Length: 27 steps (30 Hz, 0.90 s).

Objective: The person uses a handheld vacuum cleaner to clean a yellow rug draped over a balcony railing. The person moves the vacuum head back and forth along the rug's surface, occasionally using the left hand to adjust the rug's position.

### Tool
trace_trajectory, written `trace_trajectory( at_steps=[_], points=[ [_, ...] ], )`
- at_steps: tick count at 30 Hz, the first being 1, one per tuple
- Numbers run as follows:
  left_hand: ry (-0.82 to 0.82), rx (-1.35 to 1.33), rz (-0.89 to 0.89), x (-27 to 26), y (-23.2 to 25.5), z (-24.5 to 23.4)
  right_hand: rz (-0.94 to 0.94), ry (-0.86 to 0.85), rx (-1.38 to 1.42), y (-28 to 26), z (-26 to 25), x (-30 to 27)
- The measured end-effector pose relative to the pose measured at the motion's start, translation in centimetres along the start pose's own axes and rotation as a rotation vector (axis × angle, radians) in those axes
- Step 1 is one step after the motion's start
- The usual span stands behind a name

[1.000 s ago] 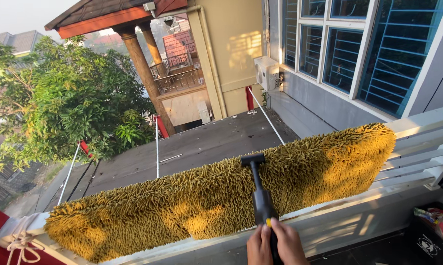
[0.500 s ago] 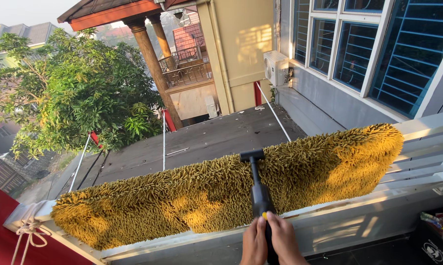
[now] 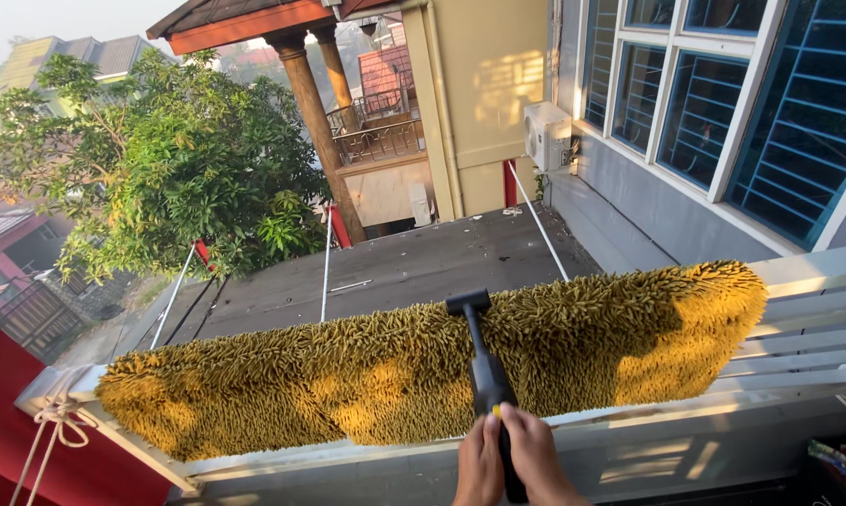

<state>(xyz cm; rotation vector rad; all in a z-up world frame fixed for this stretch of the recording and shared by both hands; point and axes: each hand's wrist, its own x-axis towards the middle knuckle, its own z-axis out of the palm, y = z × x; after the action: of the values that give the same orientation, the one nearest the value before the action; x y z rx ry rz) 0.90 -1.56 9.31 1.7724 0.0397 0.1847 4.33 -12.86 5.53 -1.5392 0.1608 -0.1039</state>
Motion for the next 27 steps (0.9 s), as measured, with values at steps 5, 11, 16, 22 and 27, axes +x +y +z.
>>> trace_trajectory(
  at_steps=[5, 11, 16, 22, 27],
  points=[
    [0.060, 0.066, 0.024, 0.3, -1.7, 2.7, -0.029, -0.061, 0.024, -0.9, -2.6, 0.3],
    [0.190, 0.025, 0.180, -1.7, -5.9, 5.4, 0.025, -0.056, -0.035, 3.1, -5.2, -2.1],
    [0.014, 0.037, -0.057, -0.7, 2.7, 3.2, 0.094, -0.080, 0.020, -2.6, -3.7, 0.4],
    [0.149, 0.054, 0.115, -2.6, -5.0, 6.0, 0.141, -0.105, 0.149, 1.2, -6.3, -2.9],
    [0.089, 0.071, 0.016, -2.1, -2.5, 5.5, 0.112, -0.022, 0.150, -0.5, -5.5, -1.9]
  ],
)
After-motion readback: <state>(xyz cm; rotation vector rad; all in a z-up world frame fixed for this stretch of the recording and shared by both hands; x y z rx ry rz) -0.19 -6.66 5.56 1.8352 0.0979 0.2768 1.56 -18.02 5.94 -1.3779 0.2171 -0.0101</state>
